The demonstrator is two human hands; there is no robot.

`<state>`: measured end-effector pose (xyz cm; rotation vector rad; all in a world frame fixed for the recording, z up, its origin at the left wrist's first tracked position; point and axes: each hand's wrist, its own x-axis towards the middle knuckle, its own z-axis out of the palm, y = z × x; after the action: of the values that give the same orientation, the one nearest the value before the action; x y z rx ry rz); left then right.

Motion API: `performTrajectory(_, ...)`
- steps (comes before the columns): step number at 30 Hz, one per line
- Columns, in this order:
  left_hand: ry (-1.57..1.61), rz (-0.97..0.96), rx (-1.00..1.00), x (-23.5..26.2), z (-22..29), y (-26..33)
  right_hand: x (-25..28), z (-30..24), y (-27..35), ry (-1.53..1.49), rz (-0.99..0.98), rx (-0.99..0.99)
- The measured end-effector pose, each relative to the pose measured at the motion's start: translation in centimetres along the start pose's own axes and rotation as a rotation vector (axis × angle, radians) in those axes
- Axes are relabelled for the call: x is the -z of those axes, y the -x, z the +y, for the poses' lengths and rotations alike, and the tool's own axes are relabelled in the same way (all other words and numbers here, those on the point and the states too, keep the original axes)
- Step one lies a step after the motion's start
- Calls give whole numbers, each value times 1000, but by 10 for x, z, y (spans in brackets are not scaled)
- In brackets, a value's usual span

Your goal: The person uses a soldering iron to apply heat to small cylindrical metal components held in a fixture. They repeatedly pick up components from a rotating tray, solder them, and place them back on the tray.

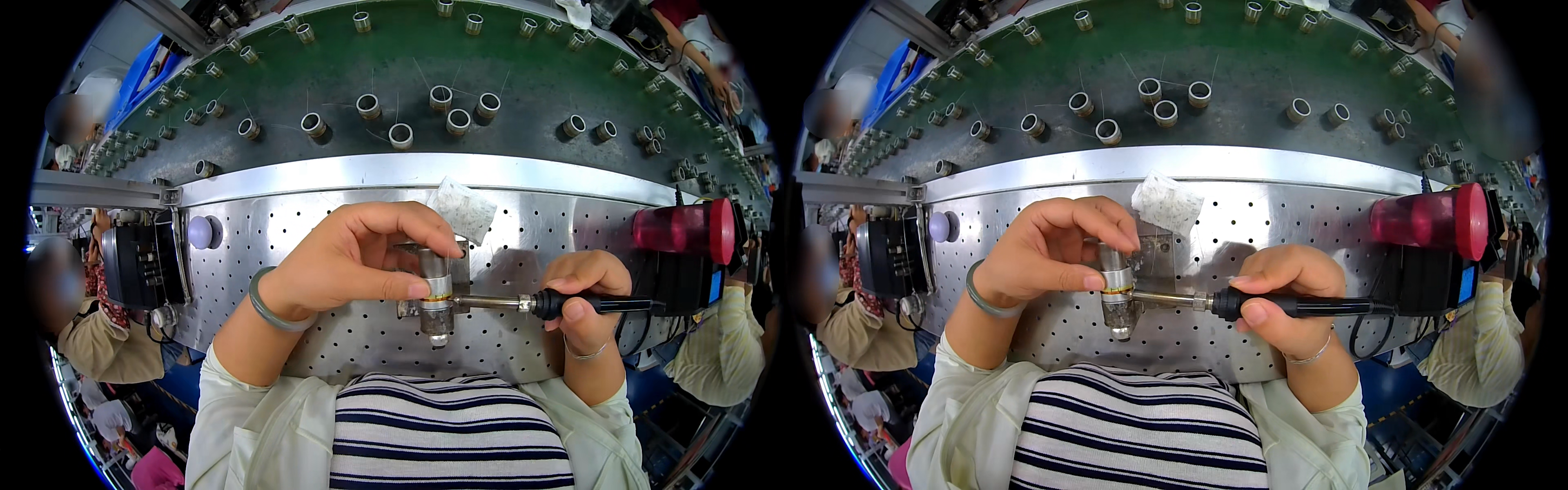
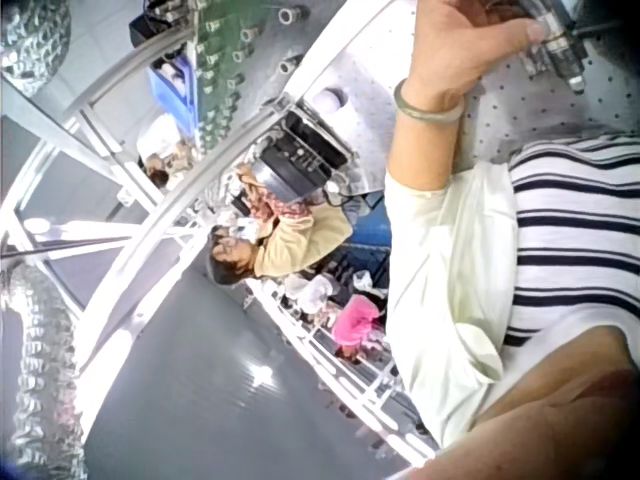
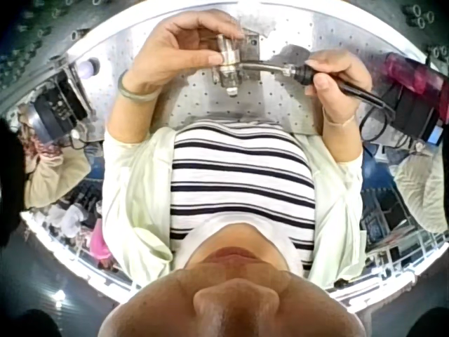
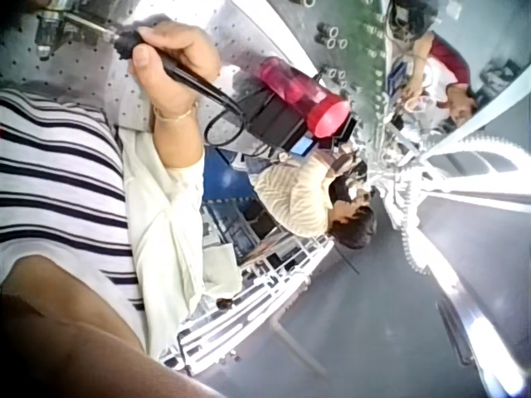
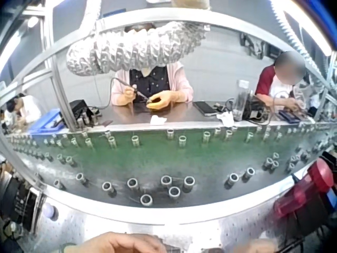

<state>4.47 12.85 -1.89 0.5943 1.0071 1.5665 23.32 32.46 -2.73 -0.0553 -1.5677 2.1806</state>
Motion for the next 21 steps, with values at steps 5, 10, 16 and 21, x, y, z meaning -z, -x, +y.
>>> performTrajectory(5, -26, -5, -8, 1, 1, 1, 0, 2, 0, -36, -8, 12)
performTrajectory(10, -80, -45, -105, 4, -5, -1, 1, 4, 1, -30, -36, 28)
performTrajectory(16, -90, -55, -141, 4, -5, -1, 2, 4, 0, -42, -41, 43)
performTrajectory(21, -95, -63, -137, 5, -5, -1, 2, 3, -1, -3, -54, 46)
